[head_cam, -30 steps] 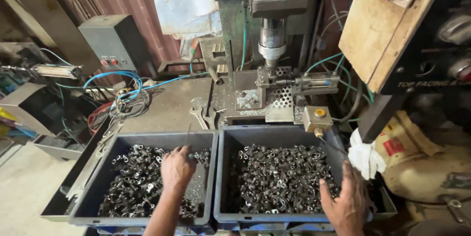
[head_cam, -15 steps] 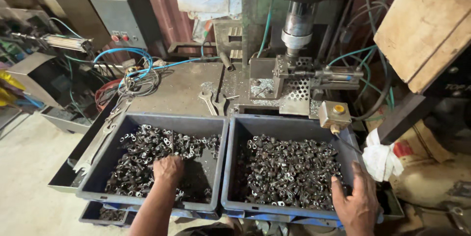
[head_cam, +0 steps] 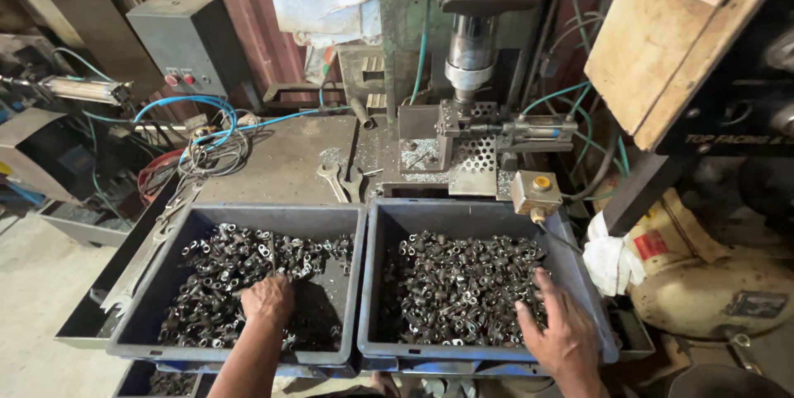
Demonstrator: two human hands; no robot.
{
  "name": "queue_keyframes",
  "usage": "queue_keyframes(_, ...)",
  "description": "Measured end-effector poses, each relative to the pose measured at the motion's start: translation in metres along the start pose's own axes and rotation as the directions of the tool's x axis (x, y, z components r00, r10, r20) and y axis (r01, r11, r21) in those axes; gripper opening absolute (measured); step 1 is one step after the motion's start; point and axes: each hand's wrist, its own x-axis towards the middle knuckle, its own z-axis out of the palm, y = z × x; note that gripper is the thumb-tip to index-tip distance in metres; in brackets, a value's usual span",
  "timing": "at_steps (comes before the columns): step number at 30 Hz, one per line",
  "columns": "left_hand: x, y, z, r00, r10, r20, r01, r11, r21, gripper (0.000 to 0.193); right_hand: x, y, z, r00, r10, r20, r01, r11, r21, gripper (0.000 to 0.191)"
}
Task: The person picks small dark metal fittings by hand from two blue plastic bins and loads them one at a time into the pneumatic fixture of a top facing and chamfering machine, which cycles to machine each part. The person repeatedly retrieves parts, seats them in the fixture, and collects finished pieces back into the bins.
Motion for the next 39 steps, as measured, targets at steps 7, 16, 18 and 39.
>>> queue_keyframes(7, -0.008, 0.003, -0.006, 0.999, 0.032, 0.021, -0.031, 0.999, -0.010, 0.029, -0.001, 0.000, 0.002, 0.996, 0.025, -0.080, -0.026, 1.000, -0.010, 0.056)
queue_keyframes(16, -0.015, 0.004, -0.008, 0.985, 0.091, 0.147, -0.078, 0.993, -0.087, 0.030, -0.001, 0.007, 0.002, 0.955, 0.291, -0.048, -0.288, 0.956, 0.063, 0.044)
queue_keyframes(18, -0.014, 0.006, -0.009, 0.976, 0.109, 0.189, -0.096, 0.992, -0.079, 0.030, -0.002, 0.003, 0.000, 0.999, 0.007, 0.051, -0.006, 1.000, -0.015, 0.061)
queue_keyframes(39, -0.049, -0.003, -0.048, 0.938, 0.093, 0.335, -0.067, 0.994, -0.089, 0.033, 0.003, 0.006, -0.007, 0.998, 0.058, -0.024, -0.054, 0.989, 0.138, 0.042)
